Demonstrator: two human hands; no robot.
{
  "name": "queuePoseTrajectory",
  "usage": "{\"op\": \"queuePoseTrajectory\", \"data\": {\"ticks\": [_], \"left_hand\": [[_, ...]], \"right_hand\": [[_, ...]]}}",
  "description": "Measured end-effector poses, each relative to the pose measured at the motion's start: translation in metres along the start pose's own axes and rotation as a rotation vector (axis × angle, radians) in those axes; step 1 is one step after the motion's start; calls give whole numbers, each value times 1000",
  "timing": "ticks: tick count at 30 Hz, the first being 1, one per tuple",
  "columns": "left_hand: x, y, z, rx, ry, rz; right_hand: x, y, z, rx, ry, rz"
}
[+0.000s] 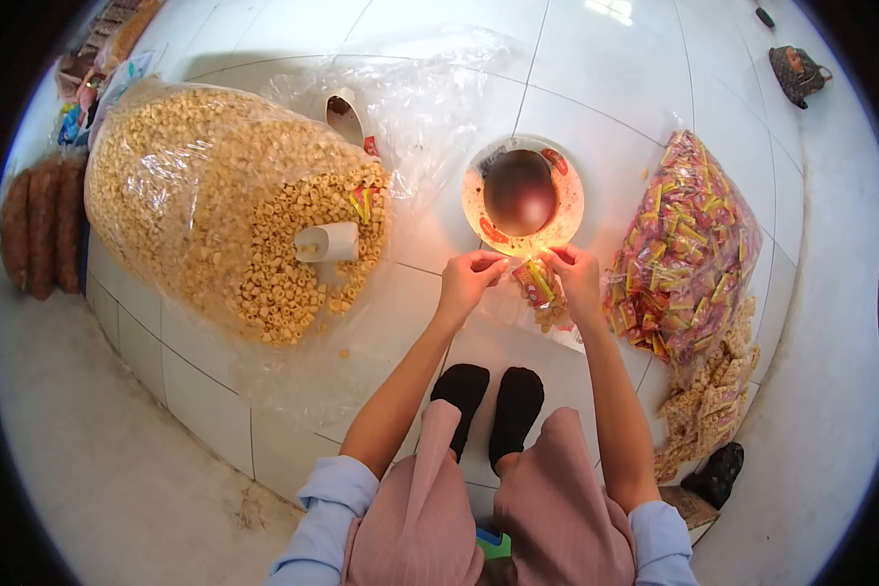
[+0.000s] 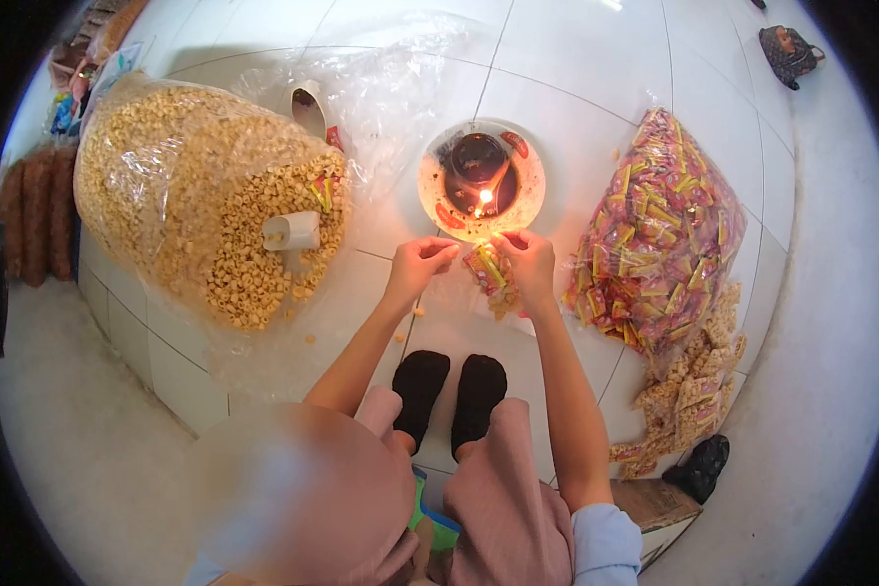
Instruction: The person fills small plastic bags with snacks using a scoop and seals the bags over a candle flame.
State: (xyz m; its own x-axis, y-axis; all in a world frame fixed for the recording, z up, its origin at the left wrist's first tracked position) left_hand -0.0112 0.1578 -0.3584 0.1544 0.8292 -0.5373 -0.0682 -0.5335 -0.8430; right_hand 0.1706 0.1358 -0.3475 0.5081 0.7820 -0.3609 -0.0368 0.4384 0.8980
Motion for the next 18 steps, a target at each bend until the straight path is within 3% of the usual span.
{"op": "queuePoseTrajectory", "data": {"ticks": [7, 18], "left_hand": [[10, 5, 2, -163, -22, 128], [18, -2, 4, -255, -116, 72]], "right_hand": [[19, 5, -7, -64, 34, 18], [36, 3, -16, 9, 82, -2]]}}
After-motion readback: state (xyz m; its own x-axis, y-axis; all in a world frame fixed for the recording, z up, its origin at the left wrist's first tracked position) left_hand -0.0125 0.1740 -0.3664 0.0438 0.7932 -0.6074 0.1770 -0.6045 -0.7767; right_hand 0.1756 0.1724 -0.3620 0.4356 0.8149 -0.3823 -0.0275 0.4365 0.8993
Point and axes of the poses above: each hand's wrist, its own x-axis towards the middle knuckle, its own z-axis out of the back of the hand, y = z × x, the point moved 9 cm from there along x, towards the middle knuckle, and after that the axes turned 10 degrees about -y, right-handed, at the moved point
